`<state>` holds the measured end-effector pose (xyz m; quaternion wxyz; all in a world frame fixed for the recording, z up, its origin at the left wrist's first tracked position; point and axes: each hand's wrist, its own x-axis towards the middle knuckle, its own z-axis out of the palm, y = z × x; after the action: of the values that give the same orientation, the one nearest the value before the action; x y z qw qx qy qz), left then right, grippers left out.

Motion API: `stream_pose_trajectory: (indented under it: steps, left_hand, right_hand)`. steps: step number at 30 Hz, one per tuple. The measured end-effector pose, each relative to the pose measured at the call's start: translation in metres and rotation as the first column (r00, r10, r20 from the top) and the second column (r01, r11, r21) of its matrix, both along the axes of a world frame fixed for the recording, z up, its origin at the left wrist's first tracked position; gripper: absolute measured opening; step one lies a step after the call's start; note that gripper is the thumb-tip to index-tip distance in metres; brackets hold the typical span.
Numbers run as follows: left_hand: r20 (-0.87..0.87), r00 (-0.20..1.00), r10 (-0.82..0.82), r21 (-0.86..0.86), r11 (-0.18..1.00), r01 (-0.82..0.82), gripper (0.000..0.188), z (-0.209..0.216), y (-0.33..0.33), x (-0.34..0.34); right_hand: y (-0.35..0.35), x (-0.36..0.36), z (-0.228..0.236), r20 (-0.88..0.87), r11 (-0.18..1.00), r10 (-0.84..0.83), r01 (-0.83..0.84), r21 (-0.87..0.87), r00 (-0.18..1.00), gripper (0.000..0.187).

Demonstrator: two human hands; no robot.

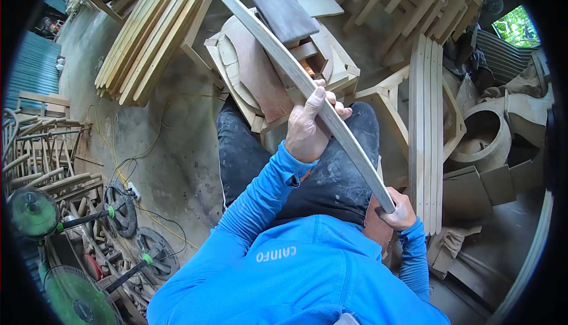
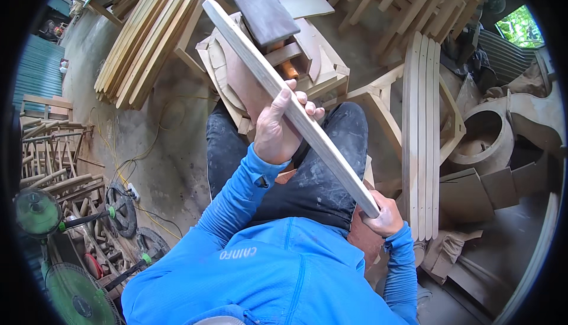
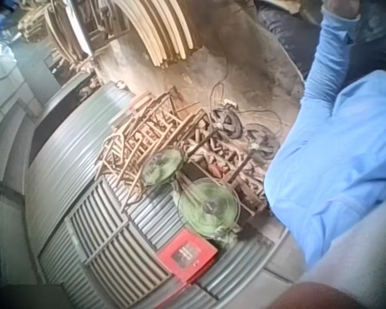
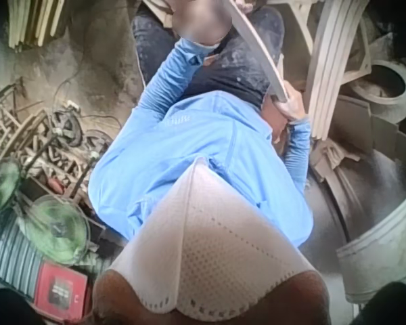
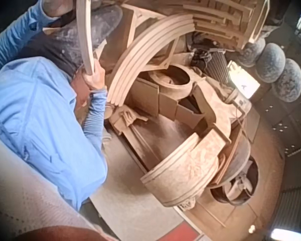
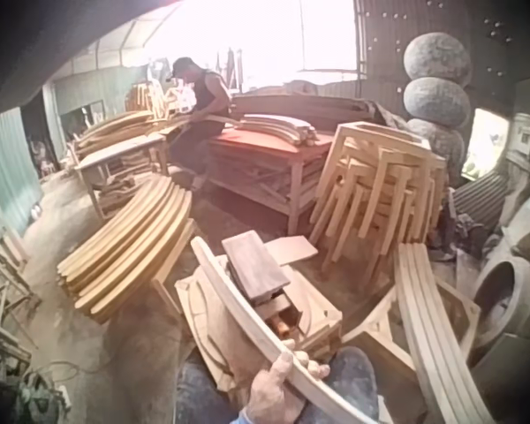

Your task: Sanding curved wooden chair components using a manual sanding block and a stationary sander.

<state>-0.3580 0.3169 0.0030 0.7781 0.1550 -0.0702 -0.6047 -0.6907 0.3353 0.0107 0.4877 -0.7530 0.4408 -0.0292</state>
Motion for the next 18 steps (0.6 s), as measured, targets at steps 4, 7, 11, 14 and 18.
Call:
stream_pose_trajectory:
  steps: [4,7,11,14,18]
  left_hand:
    - [0.078,0.997,-0.01,0.056,0.998,0.006,0.041,-0.003,-0.002,-0.006]
    - [0.114,0.993,-0.007,0.078,0.997,-0.002,0.046,-0.002,-0.003,-0.008]
    - [0.104,0.994,-0.028,0.064,0.998,0.021,0.048,0.0,-0.008,-0.014]
    - [0.087,0.994,-0.059,0.049,0.997,0.055,0.052,0.005,-0.014,-0.021]
    - [0.567,0.801,-0.192,0.131,0.981,0.142,0.049,0.011,-0.006,-0.019]
  right_hand:
    - [0.003,-0.008,-0.007,0.018,0.995,-0.034,0.032,0.093,0.999,0.046]
    - [0.005,-0.009,-0.008,0.045,0.991,-0.032,0.026,0.132,0.998,0.046]
    - [0.01,-0.018,-0.014,0.067,0.995,-0.039,0.033,0.09,0.997,0.046]
    - [0.016,-0.018,-0.009,0.085,0.993,-0.113,0.114,-0.009,0.99,0.045]
    - [0.01,-0.011,-0.008,0.138,0.935,-0.288,0.309,-0.174,0.948,0.043]
